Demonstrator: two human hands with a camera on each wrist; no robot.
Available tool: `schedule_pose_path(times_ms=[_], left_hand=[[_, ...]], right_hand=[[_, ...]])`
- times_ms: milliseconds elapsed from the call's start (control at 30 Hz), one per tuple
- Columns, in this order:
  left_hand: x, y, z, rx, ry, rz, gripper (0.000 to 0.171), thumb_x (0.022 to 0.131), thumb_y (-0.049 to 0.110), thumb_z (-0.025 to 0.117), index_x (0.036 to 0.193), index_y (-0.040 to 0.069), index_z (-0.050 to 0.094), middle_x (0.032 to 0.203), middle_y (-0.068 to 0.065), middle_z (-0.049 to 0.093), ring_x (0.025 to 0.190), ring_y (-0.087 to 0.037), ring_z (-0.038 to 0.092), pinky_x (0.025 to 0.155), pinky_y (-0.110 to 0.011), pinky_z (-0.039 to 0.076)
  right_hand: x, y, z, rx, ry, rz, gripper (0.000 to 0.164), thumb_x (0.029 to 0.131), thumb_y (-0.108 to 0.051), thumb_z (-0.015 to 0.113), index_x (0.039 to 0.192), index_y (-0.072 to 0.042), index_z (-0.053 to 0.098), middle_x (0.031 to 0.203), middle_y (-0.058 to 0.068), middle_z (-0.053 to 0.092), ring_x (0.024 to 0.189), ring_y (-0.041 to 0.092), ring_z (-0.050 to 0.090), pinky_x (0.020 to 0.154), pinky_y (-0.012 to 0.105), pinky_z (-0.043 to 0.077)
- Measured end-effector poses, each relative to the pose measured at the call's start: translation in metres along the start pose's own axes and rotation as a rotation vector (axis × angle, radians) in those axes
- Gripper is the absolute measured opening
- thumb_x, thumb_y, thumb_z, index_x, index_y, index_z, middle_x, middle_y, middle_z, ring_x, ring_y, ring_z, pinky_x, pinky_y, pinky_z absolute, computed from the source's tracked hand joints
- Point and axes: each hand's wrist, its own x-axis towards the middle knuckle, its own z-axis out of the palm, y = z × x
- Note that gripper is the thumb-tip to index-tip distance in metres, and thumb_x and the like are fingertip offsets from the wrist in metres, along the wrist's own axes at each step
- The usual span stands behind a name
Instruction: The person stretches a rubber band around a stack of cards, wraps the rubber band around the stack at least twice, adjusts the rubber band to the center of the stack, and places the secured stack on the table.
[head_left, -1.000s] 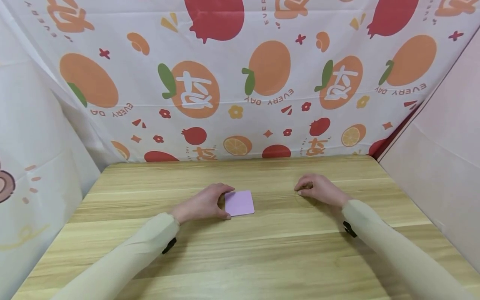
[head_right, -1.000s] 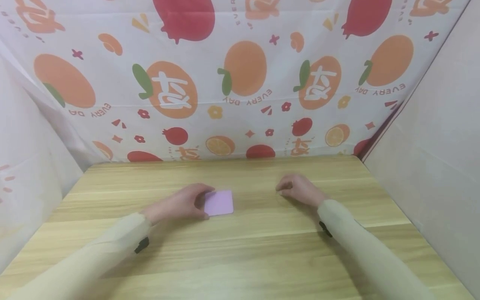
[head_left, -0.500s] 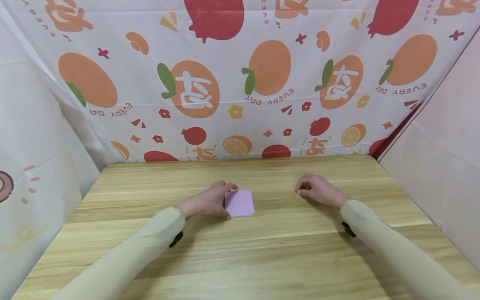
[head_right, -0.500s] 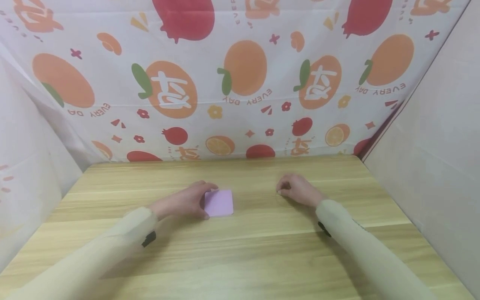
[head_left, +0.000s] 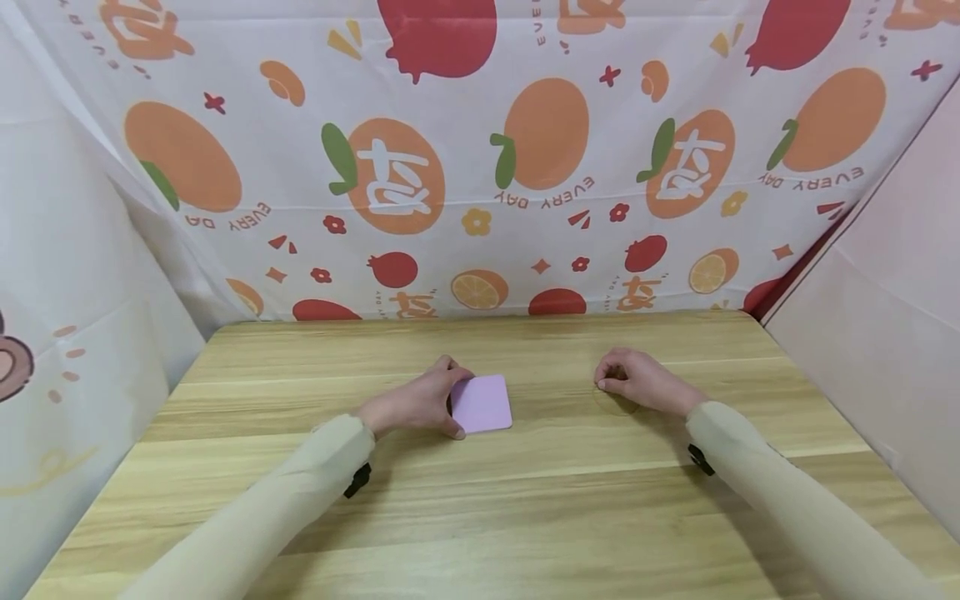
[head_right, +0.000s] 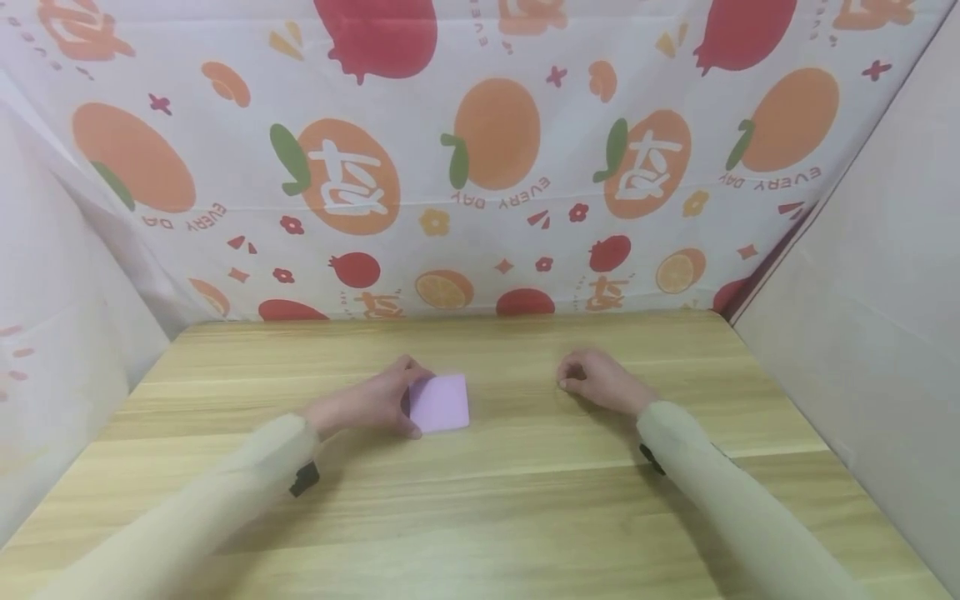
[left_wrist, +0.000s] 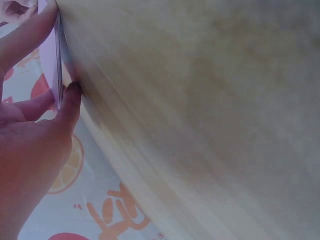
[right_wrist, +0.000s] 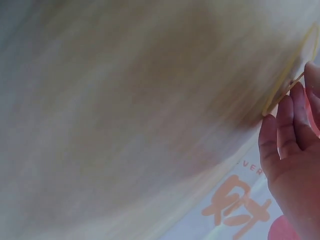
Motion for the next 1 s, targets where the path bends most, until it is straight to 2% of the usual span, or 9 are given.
schedule_pose_path(times_ms=[100, 167, 333, 500, 633, 733, 833, 1000], left_hand=[[0.001, -0.001, 0.002, -0.008, 0.005, -0.012, 0.082, 0.066, 0.011, 0.092, 0.134, -0.004, 0.050, 0.118, -0.012, 0.046, 0.104, -0.023, 0.049, 0.093, -0.036, 0.046], [0.001, -0.001, 0.003, -0.023, 0.004, -0.018, 0.082, 0.066, 0.010, 0.092, 0.135, -0.003, 0.049, 0.119, -0.011, 0.050, 0.104, -0.023, 0.050, 0.094, -0.038, 0.046], [-0.001, 0.002, 0.005, -0.093, 0.012, -0.024, 0.082, 0.068, 0.006, 0.090, 0.138, 0.001, 0.047, 0.123, -0.009, 0.058, 0.105, -0.022, 0.053, 0.096, -0.040, 0.046], [-0.005, 0.008, 0.006, -0.153, 0.021, 0.008, 0.084, 0.069, -0.001, 0.086, 0.141, 0.005, 0.043, 0.125, -0.010, 0.057, 0.103, -0.022, 0.054, 0.092, -0.039, 0.048], [-0.007, 0.010, 0.007, -0.182, 0.032, 0.012, 0.083, 0.069, -0.005, 0.084, 0.141, 0.006, 0.043, 0.124, -0.012, 0.057, 0.100, -0.023, 0.054, 0.088, -0.039, 0.049], [-0.008, 0.011, 0.007, -0.195, 0.040, -0.009, 0.083, 0.069, -0.006, 0.084, 0.140, 0.007, 0.044, 0.123, -0.011, 0.057, 0.098, -0.023, 0.054, 0.087, -0.038, 0.049], [-0.010, 0.010, 0.008, -0.221, 0.046, -0.037, 0.083, 0.069, -0.007, 0.084, 0.140, 0.008, 0.044, 0.123, -0.011, 0.056, 0.098, -0.024, 0.054, 0.087, -0.038, 0.049], [-0.012, 0.005, 0.009, -0.250, 0.070, -0.047, 0.084, 0.069, -0.006, 0.085, 0.141, 0.008, 0.043, 0.125, -0.012, 0.055, 0.099, -0.025, 0.054, 0.088, -0.039, 0.049]], right_hand=[[-0.003, -0.002, -0.002, 0.065, 0.004, 0.014, 0.005, 0.096, -0.009, 0.063, 0.092, -0.010, 0.065, 0.089, -0.001, 0.062, 0.083, 0.015, 0.056, 0.074, 0.032, 0.049], [-0.005, -0.004, -0.003, 0.130, 0.001, 0.038, 0.005, 0.097, -0.009, 0.061, 0.094, -0.008, 0.064, 0.088, 0.002, 0.063, 0.078, 0.016, 0.055, 0.069, 0.029, 0.049], [-0.008, -0.006, -0.007, 0.354, -0.014, 0.103, 0.010, 0.099, -0.008, 0.057, 0.099, 0.000, 0.062, 0.087, 0.012, 0.067, 0.072, 0.021, 0.059, 0.058, 0.027, 0.050], [-0.012, -0.009, -0.008, 0.602, -0.019, 0.148, 0.020, 0.099, -0.007, 0.057, 0.107, 0.011, 0.057, 0.091, 0.020, 0.066, 0.072, 0.020, 0.061, 0.062, 0.028, 0.054], [-0.015, -0.014, -0.006, 0.778, -0.014, 0.192, 0.030, 0.099, -0.012, 0.059, 0.116, 0.013, 0.054, 0.103, 0.026, 0.063, 0.076, 0.018, 0.061, 0.068, 0.030, 0.056], [-0.016, -0.019, -0.003, 0.884, -0.010, 0.182, 0.033, 0.099, -0.015, 0.059, 0.119, 0.011, 0.053, 0.112, 0.028, 0.062, 0.079, 0.018, 0.063, 0.071, 0.031, 0.057], [-0.016, -0.022, 0.002, 0.980, -0.016, 0.142, 0.027, 0.101, -0.011, 0.055, 0.119, 0.009, 0.055, 0.114, 0.024, 0.063, 0.080, 0.018, 0.064, 0.073, 0.032, 0.058], [-0.014, -0.029, 0.011, 1.024, -0.012, 0.105, 0.023, 0.100, 0.000, 0.052, 0.122, 0.006, 0.054, 0.119, 0.017, 0.063, 0.085, 0.019, 0.065, 0.073, 0.030, 0.058]])
